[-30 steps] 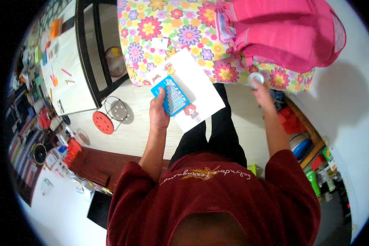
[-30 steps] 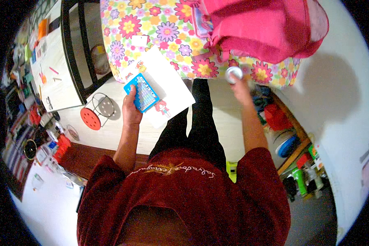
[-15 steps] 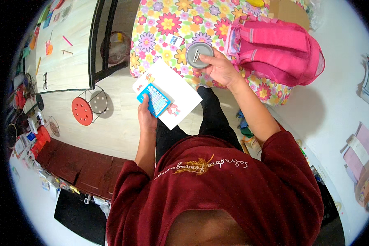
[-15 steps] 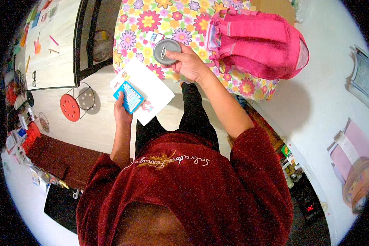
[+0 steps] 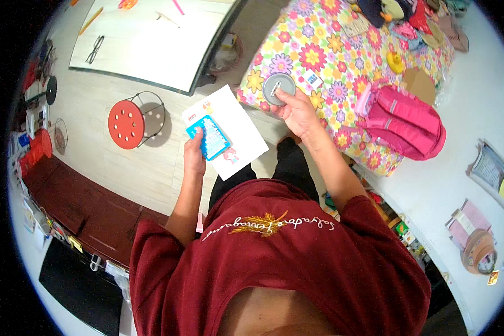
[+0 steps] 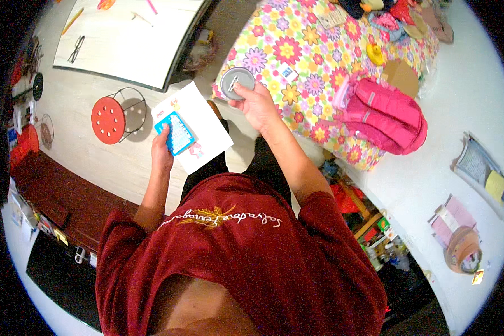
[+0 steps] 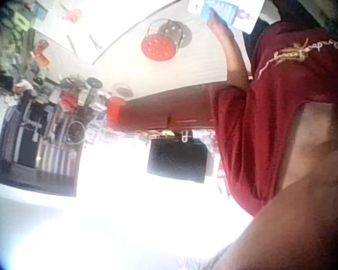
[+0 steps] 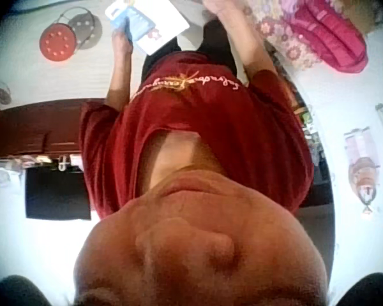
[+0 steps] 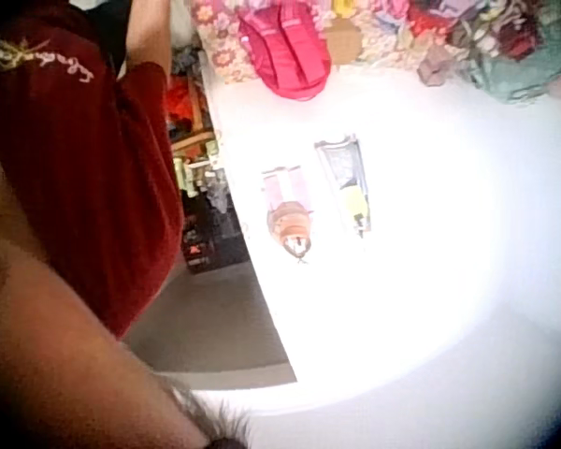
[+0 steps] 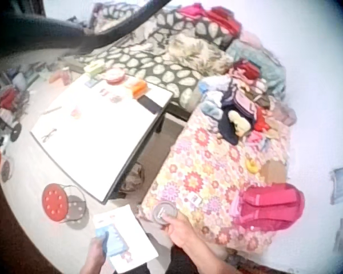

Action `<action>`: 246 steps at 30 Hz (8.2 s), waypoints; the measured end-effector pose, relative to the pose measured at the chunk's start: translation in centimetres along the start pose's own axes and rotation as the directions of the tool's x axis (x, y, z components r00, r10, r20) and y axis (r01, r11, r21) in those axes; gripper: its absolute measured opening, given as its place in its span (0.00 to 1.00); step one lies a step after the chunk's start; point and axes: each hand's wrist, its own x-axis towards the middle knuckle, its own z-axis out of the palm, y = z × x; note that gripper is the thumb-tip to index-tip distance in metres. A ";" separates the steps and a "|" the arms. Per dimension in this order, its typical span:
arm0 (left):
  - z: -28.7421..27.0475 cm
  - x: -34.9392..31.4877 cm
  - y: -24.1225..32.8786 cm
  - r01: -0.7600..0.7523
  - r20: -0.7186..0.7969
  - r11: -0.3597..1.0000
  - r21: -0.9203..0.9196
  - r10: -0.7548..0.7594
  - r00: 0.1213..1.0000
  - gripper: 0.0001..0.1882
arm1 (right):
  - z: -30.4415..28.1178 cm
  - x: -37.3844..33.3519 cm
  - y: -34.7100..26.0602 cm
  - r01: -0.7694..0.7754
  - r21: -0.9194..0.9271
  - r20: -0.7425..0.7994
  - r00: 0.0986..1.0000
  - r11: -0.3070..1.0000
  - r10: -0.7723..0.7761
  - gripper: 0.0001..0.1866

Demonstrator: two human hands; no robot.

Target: The person removes a sticker sheet, a blue card, and a lid from a pink backpack and places them on a desk, then returns to the backpack to retrieve a pink pencil case, fills it with pencils at the desk, and sets it down.

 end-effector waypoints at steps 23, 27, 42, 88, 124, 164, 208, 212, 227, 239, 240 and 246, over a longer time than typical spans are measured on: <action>3.3 3.5 5.6 -0.007 -0.112 0.973 -0.233 -0.019 0.993 0.20 | 11.8 10.1 -5.6 0.716 -0.647 0.571 0.682 0.262 -0.457 0.13; 4.3 4.7 5.3 0.013 -0.108 0.962 -0.272 -0.044 0.993 0.20 | 12.0 11.9 -6.1 0.188 -0.677 0.238 0.971 0.712 -0.030 0.08; 2.1 10.3 9.8 0.251 0.059 0.967 0.031 -0.252 0.966 0.20 | 5.6 11.8 0.4 0.030 -0.041 0.041 0.999 0.999 -0.028 0.22; 13.8 16.8 4.7 0.053 0.175 0.771 0.634 -0.209 0.962 0.15 | -6.7 8.5 1.8 0.027 0.229 -0.195 0.981 0.973 0.018 0.18; 11.2 15.1 6.3 0.302 0.115 0.843 -0.445 -0.280 0.953 0.20 | 0.4 14.5 9.3 0.112 0.500 -0.398 0.910 0.858 0.113 0.17; 8.3 18.8 6.3 0.232 0.273 0.923 -0.307 -0.148 0.950 0.25 | 5.3 22.7 9.8 0.333 0.316 -0.753 0.658 0.888 0.021 0.09; -5.7 26.1 7.5 -0.296 -0.190 0.950 0.097 0.309 0.932 0.08 | -11.0 46.9 23.1 0.284 -0.942 0.326 0.905 -0.180 -0.275 0.16; -1.7 23.1 9.1 -0.230 -0.076 0.955 0.185 0.247 0.966 0.16 | -3.6 32.6 13.4 0.104 -0.754 -0.143 0.938 0.649 -0.315 0.11; 7.2 10.2 13.6 0.015 0.387 0.997 0.073 -0.042 0.921 0.16 | 10.2 7.4 3.2 0.153 -0.383 -0.092 0.975 0.911 -0.202 0.07; 5.0 4.9 17.7 -0.246 0.584 0.903 0.353 -0.008 0.812 0.18 | 12.4 -0.3 1.5 0.387 0.028 -0.382 0.856 0.922 -0.348 0.05; 5.0 4.6 17.9 -0.244 0.580 0.921 0.304 0.024 0.814 0.20 | 12.4 -0.6 1.3 0.388 -0.040 -0.367 0.851 0.921 -0.375 0.05; 3.0 2.8 20.3 -0.217 0.536 0.969 0.121 0.120 0.836 0.41 | 16.1 -0.2 0.9 0.354 -0.333 -0.245 0.862 0.874 -0.443 0.06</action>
